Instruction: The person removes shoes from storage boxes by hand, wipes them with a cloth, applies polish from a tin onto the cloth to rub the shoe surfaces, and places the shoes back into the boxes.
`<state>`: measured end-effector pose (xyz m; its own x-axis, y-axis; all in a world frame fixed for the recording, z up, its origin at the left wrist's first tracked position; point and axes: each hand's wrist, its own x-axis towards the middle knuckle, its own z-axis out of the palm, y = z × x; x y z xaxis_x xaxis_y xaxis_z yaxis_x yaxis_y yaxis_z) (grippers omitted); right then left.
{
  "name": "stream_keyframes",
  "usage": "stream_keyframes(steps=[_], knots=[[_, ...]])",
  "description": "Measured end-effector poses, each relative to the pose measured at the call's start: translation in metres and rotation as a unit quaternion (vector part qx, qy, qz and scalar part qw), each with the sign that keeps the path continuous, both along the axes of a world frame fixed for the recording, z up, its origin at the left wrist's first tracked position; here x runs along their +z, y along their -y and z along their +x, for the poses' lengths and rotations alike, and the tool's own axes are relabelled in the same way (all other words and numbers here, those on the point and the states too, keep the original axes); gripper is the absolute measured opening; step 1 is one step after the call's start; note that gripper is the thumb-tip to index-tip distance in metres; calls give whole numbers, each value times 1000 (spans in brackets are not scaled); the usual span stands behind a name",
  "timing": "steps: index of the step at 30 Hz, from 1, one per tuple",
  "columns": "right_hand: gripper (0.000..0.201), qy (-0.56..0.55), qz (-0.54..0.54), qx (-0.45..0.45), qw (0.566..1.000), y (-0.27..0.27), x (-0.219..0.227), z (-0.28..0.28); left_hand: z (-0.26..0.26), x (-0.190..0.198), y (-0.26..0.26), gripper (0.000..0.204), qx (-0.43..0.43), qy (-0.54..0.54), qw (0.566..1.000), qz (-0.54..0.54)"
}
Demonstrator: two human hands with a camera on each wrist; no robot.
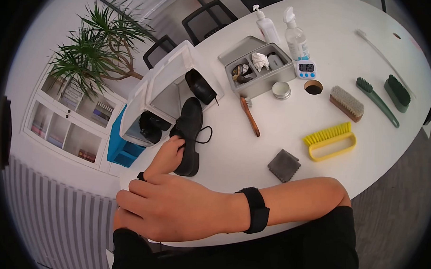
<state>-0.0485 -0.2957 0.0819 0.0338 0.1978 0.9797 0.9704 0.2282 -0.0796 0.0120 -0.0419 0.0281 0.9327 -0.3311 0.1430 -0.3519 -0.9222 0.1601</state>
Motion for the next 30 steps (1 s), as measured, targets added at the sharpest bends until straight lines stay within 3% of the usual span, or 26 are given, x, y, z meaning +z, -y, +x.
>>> stream_keyframes(steps=[2, 6, 8, 13, 15, 16, 18, 22, 25, 26, 28, 30], knots=[[23, 8, -7, -3, 1000, 1, 0, -1, 12, -7, -8, 18, 42, -55, 997, 22], [23, 8, 4, 4, 1000, 0, -1, -3, 38, -15, -13, 17, 16, -107, 994, 34], [23, 14, 11, 16, 1000, -4, -3, -3, 51, -17, -4, 22, 34, -175, 973, 143], [17, 27, -9, -1, 1000, -3, -2, -8, 61, -30, -3, 27, 64, -159, 979, 112], [18, 29, -26, 1, 999, 0, -2, -7, 62, -41, -14, 29, 80, -87, 991, 68], [22, 36, -5, 0, 999, -1, -1, -6, 63, -34, -15, 30, 119, -119, 979, 118], [27, 46, 17, -5, 999, 0, 2, -6, 55, -33, -8, 31, 112, -86, 985, 103], [29, 32, 20, -24, 999, 16, 12, -3, -35, -17, -34, 33, 95, 38, 994, 29], [32, 9, 20, -23, 999, 20, 18, 5, -22, -4, -4, 35, 89, 129, 987, -38], [32, -1, 27, -34, 999, 22, 19, 9, -48, -8, -1, 36, 91, 160, 981, -62], [35, -21, 28, -60, 998, 23, 20, 12, -37, -7, 18, 38, 98, 220, 964, -110], [31, -21, 47, -67, 996, 24, 23, 13, -66, -15, 22, 40, 103, 283, 940, -160]])
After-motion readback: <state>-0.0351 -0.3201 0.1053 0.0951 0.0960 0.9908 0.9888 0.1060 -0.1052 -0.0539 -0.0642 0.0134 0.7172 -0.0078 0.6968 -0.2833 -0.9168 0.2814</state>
